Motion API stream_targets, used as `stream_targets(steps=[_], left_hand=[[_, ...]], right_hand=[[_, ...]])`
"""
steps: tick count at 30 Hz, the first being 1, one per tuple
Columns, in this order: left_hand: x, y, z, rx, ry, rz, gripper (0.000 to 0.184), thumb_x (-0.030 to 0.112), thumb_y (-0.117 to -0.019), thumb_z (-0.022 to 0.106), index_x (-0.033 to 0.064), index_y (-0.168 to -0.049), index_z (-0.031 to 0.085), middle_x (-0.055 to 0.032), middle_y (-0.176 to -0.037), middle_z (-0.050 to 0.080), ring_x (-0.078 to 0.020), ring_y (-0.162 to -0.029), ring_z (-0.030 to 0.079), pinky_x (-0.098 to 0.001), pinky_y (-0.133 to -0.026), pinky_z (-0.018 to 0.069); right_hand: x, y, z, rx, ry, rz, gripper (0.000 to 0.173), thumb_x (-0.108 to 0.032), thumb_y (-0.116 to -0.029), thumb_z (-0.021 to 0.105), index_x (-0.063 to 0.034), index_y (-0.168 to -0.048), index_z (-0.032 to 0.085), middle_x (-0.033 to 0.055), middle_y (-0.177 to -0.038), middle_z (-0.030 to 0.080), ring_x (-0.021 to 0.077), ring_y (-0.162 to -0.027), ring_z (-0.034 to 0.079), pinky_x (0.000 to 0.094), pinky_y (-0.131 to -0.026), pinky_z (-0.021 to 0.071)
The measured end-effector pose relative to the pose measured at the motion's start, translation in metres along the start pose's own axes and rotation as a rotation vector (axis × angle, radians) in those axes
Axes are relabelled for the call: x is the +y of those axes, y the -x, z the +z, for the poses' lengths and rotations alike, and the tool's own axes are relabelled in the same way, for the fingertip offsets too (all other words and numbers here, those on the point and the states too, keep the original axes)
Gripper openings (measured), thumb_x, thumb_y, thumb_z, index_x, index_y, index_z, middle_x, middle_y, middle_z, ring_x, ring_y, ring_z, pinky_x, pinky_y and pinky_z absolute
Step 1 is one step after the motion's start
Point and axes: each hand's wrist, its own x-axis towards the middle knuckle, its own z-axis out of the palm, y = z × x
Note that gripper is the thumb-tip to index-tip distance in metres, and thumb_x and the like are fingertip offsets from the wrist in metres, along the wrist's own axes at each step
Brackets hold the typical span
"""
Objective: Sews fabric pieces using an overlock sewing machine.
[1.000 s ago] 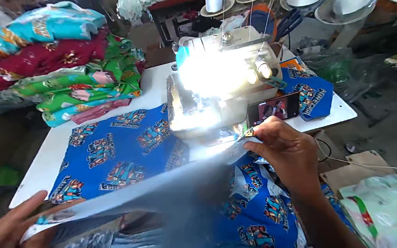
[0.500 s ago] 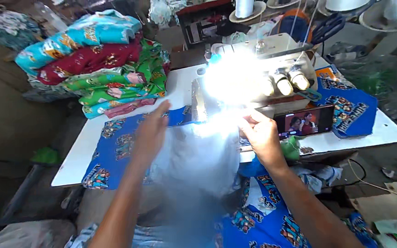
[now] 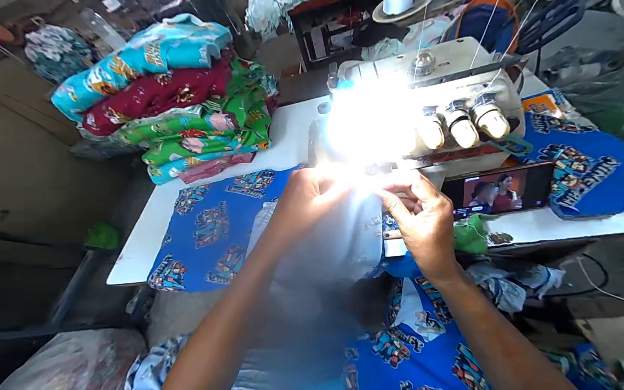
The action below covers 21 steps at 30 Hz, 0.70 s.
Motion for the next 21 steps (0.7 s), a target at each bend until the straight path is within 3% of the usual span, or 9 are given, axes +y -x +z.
stream_targets(steps=[3, 5, 9, 12, 14, 15, 17, 19, 21], left_hand=[[0.0, -0.003, 0.001, 0.033, -0.051, -0.015, 0.019, 0.023, -0.1017, 0.062, 0.0115, -0.093, 0.073, 0.0074, -0.078, 0.066, 0.0044, -0.069, 0.058, -0.0149, -0.064, 0.0469], [0.01, 0.001, 0.002, 0.029, -0.082, 0.044, 0.017, 0.019, -0.1012, 0.063, 0.0096, -0.094, 0.075, 0.0043, -0.082, 0.07, 0.0021, -0.073, 0.062, -0.0161, -0.068, 0.0498], [0.019, 0.008, 0.003, 0.016, -0.123, 0.195, 0.009, 0.007, -0.0966, 0.066, 0.0038, -0.101, 0.073, -0.0024, -0.09, 0.073, -0.0031, -0.08, 0.067, -0.0195, -0.075, 0.0533], [0.018, 0.009, 0.001, -0.026, -0.151, 0.196, 0.012, 0.014, -0.101, 0.061, 0.0055, -0.103, 0.069, -0.001, -0.091, 0.072, -0.0044, -0.081, 0.067, -0.0224, -0.075, 0.0535], [0.011, 0.011, -0.003, -0.096, -0.221, 0.186, 0.037, 0.037, -0.1055, 0.05, 0.0104, -0.093, 0.072, 0.0025, -0.083, 0.068, -0.0057, -0.074, 0.063, -0.027, -0.066, 0.051], [0.006, 0.013, -0.005, -0.133, -0.264, 0.168, 0.046, 0.048, -0.1035, 0.049, 0.0129, -0.081, 0.069, 0.004, -0.074, 0.06, -0.0067, -0.067, 0.058, -0.0286, -0.058, 0.0464], [-0.002, 0.018, -0.01, -0.149, -0.339, 0.125, 0.047, 0.053, -0.0924, 0.064, 0.013, -0.068, 0.064, 0.0024, -0.066, 0.057, -0.0104, -0.06, 0.056, -0.0324, -0.052, 0.0437], [-0.002, 0.023, -0.015, -0.047, -0.403, 0.089, 0.038, 0.041, -0.0896, 0.074, 0.0086, -0.071, 0.065, -0.004, -0.07, 0.061, -0.0178, -0.063, 0.059, -0.0387, -0.056, 0.0454], [0.005, 0.027, -0.017, 0.038, -0.43, 0.044, 0.021, 0.024, -0.0914, 0.077, 0.0059, -0.093, 0.066, -0.0092, -0.082, 0.067, -0.0248, -0.071, 0.064, -0.046, -0.063, 0.0499]], right_hand=[[0.002, 0.003, 0.001, 0.031, -0.031, -0.153, 0.008, -0.008, -0.0945, 0.072, -0.0056, -0.102, 0.074, 0.0057, -0.114, 0.066, 0.0088, -0.11, 0.064, 0.0225, -0.092, 0.0556], [-0.001, 0.004, -0.001, -0.016, -0.081, -0.095, 0.008, -0.009, -0.0944, 0.071, -0.0064, -0.101, 0.073, 0.0061, -0.122, 0.065, 0.0094, -0.117, 0.062, 0.023, -0.096, 0.0547], [-0.008, -0.001, -0.004, -0.068, -0.274, 0.167, 0.014, -0.002, -0.0906, 0.073, -0.0061, -0.104, 0.07, -0.001, -0.102, 0.07, 0.0028, -0.09, 0.068, 0.0183, -0.079, 0.0587], [-0.009, -0.005, -0.005, -0.063, -0.297, 0.194, 0.012, -0.002, -0.0911, 0.072, -0.0058, -0.102, 0.071, -0.0007, -0.095, 0.071, 0.0037, -0.081, 0.068, 0.0184, -0.074, 0.0586], [-0.008, -0.006, -0.005, -0.044, -0.272, 0.173, 0.011, -0.003, -0.0914, 0.073, -0.0055, -0.102, 0.072, 0.0005, -0.096, 0.072, 0.0055, -0.085, 0.07, 0.02, -0.076, 0.0601], [-0.008, -0.007, -0.005, -0.036, -0.261, 0.169, 0.011, -0.003, -0.0917, 0.073, -0.0057, -0.102, 0.072, 0.0007, -0.097, 0.072, 0.0061, -0.086, 0.07, 0.0207, -0.077, 0.0606], [-0.007, -0.007, -0.002, -0.024, -0.258, 0.166, 0.012, -0.002, -0.0917, 0.072, -0.0053, -0.103, 0.071, 0.0014, -0.097, 0.072, 0.007, -0.088, 0.071, 0.0218, -0.078, 0.0611], [-0.006, -0.007, 0.001, -0.013, -0.264, 0.168, 0.018, 0.0, -0.091, 0.072, -0.0056, -0.108, 0.067, 0.0016, -0.097, 0.071, 0.0066, -0.086, 0.071, 0.0216, -0.074, 0.0613], [-0.005, -0.004, 0.005, -0.013, -0.238, 0.175, 0.028, -0.001, -0.0909, 0.072, -0.0094, -0.115, 0.061, -0.0004, -0.098, 0.069, 0.0039, -0.085, 0.069, 0.0196, -0.071, 0.0598]])
